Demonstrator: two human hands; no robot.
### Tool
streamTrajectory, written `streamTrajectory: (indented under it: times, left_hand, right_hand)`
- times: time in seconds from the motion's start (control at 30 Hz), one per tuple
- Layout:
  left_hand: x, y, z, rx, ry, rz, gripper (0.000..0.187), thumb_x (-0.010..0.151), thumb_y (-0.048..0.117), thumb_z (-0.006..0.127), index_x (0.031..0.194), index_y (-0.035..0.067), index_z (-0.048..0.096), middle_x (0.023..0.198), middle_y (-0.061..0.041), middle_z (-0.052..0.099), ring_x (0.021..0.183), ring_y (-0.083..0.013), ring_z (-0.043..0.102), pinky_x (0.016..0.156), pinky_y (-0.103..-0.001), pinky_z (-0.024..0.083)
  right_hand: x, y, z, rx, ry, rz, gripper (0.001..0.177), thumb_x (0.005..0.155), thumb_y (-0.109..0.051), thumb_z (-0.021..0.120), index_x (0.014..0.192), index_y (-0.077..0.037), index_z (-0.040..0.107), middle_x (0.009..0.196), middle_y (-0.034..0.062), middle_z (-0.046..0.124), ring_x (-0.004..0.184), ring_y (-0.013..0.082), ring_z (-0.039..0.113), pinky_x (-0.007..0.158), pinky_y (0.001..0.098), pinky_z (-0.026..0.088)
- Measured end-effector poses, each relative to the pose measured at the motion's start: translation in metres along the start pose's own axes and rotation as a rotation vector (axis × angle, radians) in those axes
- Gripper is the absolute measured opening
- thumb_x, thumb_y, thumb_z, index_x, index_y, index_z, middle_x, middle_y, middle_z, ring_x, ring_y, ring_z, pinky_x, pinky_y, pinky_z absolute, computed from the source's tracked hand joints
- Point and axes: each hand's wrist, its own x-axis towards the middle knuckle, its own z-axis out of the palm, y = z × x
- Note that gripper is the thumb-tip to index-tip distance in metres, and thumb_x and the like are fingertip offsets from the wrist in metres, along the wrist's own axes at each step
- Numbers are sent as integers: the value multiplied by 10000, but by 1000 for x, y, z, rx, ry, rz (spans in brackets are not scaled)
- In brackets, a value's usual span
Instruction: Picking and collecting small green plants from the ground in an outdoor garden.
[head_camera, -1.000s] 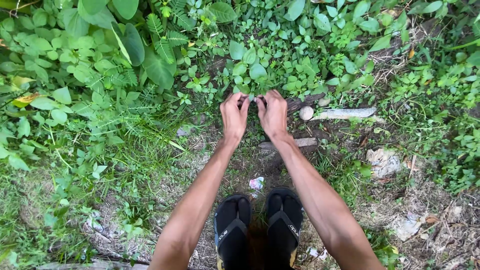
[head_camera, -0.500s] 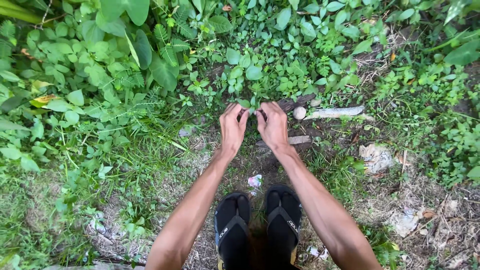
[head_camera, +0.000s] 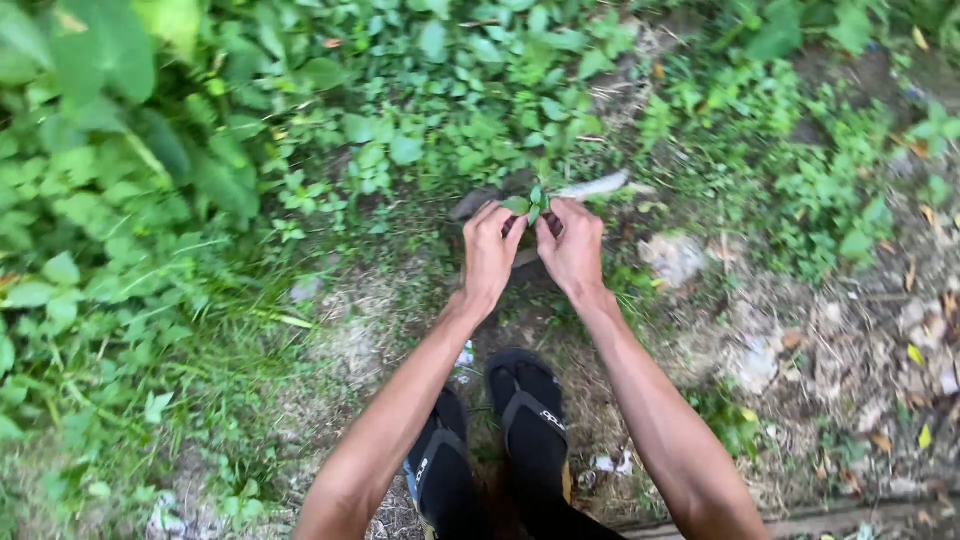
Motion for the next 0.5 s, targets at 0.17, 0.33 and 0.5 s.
streamTrajectory:
  times: [0.17,0.33,0.5]
  left_hand:
    - [-40,10,52,-15,-129,164,131,879,-12,716,1005,-37,686,915,-169,675,830,-348,660,737,-420,527]
    - [-72,12,83,15,-266,196,64,920,-7,711,961,-50,688,875,-181,664,806,-367,648,704,-428,517]
    - [-92,-5,112,-95,-379,-37,49,857,-41,716,903,-49,701,778,-120,689,643,-170,674,580,-327,540]
  right_hand:
    - [-50,38,-47,-35,4,167,83,823,-9,708,883,34,670,785,195,661,675,318,677,654,412,532]
    - [-93,67,-67,-83,18,164,186,783,4,706,957,68,692,839,244,677,717,370,682,681,441,540]
    - [-129,105,-63,-106,-4,261,160,826,8,685,972,58,727,829,246,702,706,353,709,680,450,580]
